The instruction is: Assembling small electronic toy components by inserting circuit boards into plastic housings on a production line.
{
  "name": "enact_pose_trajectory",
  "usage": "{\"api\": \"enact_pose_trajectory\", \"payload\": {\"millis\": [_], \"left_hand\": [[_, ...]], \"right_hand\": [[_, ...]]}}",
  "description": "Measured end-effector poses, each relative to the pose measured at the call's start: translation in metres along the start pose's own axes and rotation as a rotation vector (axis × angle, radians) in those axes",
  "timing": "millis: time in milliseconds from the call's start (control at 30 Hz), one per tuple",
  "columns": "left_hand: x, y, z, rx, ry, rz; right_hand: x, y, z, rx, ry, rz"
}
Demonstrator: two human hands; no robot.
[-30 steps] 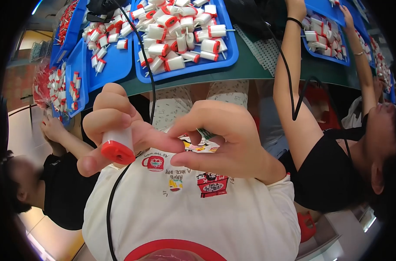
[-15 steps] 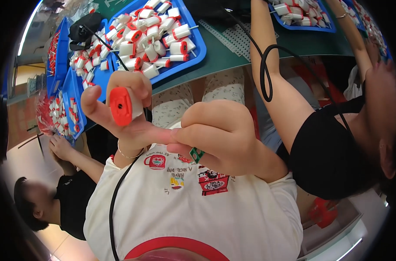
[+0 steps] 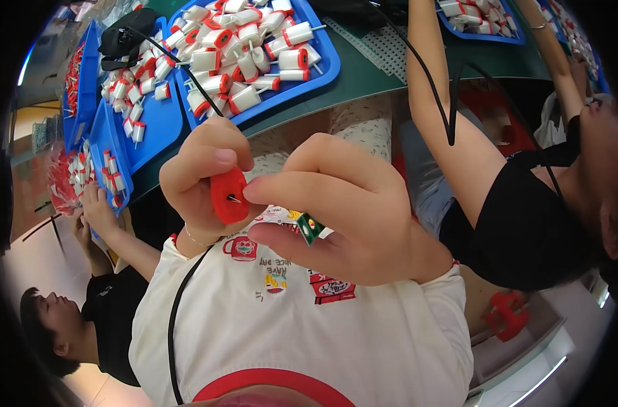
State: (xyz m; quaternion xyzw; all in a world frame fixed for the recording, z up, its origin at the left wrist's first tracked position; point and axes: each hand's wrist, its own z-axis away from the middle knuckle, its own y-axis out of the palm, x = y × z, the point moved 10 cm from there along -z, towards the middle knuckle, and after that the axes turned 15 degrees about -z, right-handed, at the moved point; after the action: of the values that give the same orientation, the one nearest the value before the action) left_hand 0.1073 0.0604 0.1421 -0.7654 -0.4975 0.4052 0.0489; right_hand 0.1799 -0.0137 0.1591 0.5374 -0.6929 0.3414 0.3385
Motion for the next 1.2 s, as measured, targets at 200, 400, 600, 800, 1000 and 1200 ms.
{"api": "enact_pose_trajectory", "payload": {"millis": [200, 400, 600, 800, 1000, 1200], "left_hand": [[0.004, -0.028, 0.012, -0.141, 0.0, -0.245], [0.013, -0.036, 0.019, -0.126, -0.005, -0.296], [0.019, -0.024, 0.014, -0.064, -0.097, -0.043], [0.018, -0.012, 0.007, -0.008, -0.017, 0.028], [0.023, -0.009, 0.014, 0.0, -0.041, -0.003], [0.022, -0.015, 0.016, -0.037, -0.022, 0.035]], "right_hand": [[-0.017, 0.023, -0.012, 0.032, 0.138, -0.171], [-0.034, 0.03, -0.019, 0.044, 0.29, -0.272], [-0.035, 0.025, -0.019, 0.066, 0.18, -0.041], [-0.026, 0.019, -0.014, 0.052, 0.107, 0.071], [-0.015, 0.012, -0.017, -0.014, 0.015, 0.14], [-0.014, 0.017, -0.018, 0.022, -0.011, 0.236]]}}
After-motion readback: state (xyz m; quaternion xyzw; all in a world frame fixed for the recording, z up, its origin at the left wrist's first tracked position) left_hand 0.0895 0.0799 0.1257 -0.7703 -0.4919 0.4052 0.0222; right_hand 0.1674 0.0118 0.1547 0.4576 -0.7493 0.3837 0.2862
